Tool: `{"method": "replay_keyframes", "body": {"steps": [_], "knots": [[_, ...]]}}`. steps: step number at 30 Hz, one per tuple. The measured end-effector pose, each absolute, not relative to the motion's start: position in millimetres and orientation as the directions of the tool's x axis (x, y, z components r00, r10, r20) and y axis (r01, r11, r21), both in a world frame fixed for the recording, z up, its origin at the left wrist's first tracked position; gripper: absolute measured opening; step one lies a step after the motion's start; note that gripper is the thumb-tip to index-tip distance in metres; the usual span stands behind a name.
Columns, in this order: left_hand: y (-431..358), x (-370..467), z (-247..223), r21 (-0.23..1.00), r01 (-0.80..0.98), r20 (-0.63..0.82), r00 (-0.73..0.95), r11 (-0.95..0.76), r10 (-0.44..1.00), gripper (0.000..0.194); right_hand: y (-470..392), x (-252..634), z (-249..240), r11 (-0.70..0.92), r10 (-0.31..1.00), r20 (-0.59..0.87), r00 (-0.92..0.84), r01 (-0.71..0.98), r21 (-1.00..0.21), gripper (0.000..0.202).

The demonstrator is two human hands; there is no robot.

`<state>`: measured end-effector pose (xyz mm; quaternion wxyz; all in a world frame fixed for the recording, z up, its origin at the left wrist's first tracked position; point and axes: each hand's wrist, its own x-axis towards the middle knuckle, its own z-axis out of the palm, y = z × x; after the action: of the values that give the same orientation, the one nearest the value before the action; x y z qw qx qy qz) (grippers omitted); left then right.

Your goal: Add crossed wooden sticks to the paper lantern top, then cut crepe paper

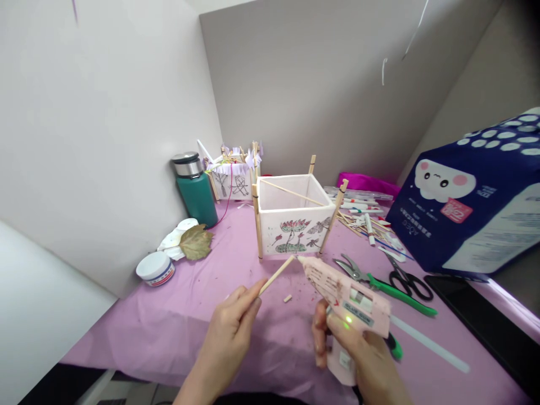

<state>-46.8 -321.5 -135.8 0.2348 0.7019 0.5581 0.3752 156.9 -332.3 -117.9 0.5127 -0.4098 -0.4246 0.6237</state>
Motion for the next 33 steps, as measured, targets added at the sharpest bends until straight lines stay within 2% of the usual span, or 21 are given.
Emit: {"method": "replay_keyframes", "body": {"steps": [8,13,21,25,33], "knots": [[-320,-49,-136,0.809,0.539,0.215,0.104,-0.237,0.971,0.039,-332,156,-114,-0.114,0.986,-0.07,-0.152,-0.303,-0.946,0.029],[-320,-48,-133,0.884,0.425,0.173,0.094,-0.196,0.98,0.037,-333,156,-115,-0.13,0.984,-0.088,-0.158,-0.285,-0.95,0.032],[-320,-45,-127,0.955,0.297,-0.02,0.094,-0.009,0.995,0.045,-332,155,-118,-0.118,0.982,-0.068,-0.179,-0.285,-0.951,0.032],[-321,-45,-130,0.982,0.171,-0.108,0.14,0.084,0.984,0.047,-332,155,-118,-0.117,0.98,-0.067,-0.188,-0.266,-0.957,0.032],[-325,-39,-128,0.98,-0.055,-0.173,0.246,0.192,0.954,0.029,-332,154,-114,-0.131,0.978,-0.084,-0.191,-0.249,-0.96,0.035]]}}
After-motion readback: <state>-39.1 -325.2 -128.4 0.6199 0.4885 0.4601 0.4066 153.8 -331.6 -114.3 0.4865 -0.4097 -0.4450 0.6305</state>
